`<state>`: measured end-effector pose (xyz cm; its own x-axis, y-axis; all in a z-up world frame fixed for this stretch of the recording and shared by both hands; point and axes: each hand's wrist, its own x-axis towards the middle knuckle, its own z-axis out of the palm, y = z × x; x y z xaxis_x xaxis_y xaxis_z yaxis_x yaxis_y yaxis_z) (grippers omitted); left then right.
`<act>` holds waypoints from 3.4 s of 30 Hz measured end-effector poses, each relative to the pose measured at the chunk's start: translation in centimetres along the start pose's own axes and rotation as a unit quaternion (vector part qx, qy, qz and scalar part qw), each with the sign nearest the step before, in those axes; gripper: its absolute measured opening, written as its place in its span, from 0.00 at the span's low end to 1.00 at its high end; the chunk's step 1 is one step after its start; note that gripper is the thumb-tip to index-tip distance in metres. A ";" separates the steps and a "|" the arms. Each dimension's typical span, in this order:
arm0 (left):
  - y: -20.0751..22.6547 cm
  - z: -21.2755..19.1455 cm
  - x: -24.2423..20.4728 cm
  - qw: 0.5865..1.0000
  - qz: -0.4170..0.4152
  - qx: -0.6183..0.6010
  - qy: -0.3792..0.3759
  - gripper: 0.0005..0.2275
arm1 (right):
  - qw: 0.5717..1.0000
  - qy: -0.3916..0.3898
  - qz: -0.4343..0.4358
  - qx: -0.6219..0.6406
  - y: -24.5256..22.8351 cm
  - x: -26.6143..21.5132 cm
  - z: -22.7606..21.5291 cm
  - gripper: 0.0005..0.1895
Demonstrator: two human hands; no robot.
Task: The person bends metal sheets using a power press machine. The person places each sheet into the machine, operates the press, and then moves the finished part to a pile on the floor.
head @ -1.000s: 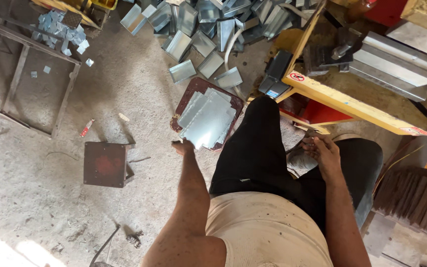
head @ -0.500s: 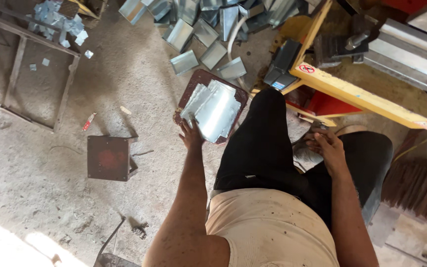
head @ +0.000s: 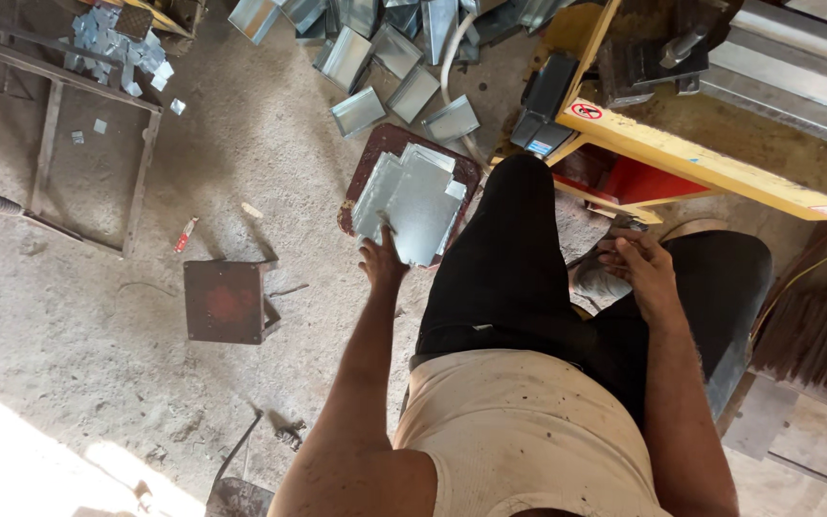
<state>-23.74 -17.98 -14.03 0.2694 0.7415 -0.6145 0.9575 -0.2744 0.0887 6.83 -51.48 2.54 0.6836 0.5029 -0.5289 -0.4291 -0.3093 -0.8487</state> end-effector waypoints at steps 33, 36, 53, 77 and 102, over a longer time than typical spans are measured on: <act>28.3 -11.7 -16.7 0.618 0.335 -0.563 -0.435 0.24 | 0.963 0.081 -0.224 0.124 -7.6 -5.9 -8.3 0.24; 32.4 -12.3 -17.7 0.632 0.366 -0.530 -0.431 0.29 | 0.957 0.152 -0.228 0.096 -6.9 -4.6 -10.2 0.21; 35.8 -13.7 -14.5 0.721 0.403 -0.513 -0.232 0.16 | 0.905 0.231 -0.252 0.254 -9.8 -1.0 -10.6 0.19; 35.9 -14.6 -13.9 0.708 0.349 -0.524 -0.319 0.40 | 0.916 0.184 -0.142 0.326 -13.5 1.4 -13.8 0.25; 38.9 -10.4 -17.7 0.615 0.331 -0.650 -0.299 0.29 | 0.947 0.281 -0.108 0.109 -10.4 -5.7 -14.8 0.20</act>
<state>9.80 -35.41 8.45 0.9306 0.2671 -0.2503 0.0357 0.6142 0.7883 16.10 -63.06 14.34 0.9494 0.0071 -0.3140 -0.3134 -0.0426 -0.9487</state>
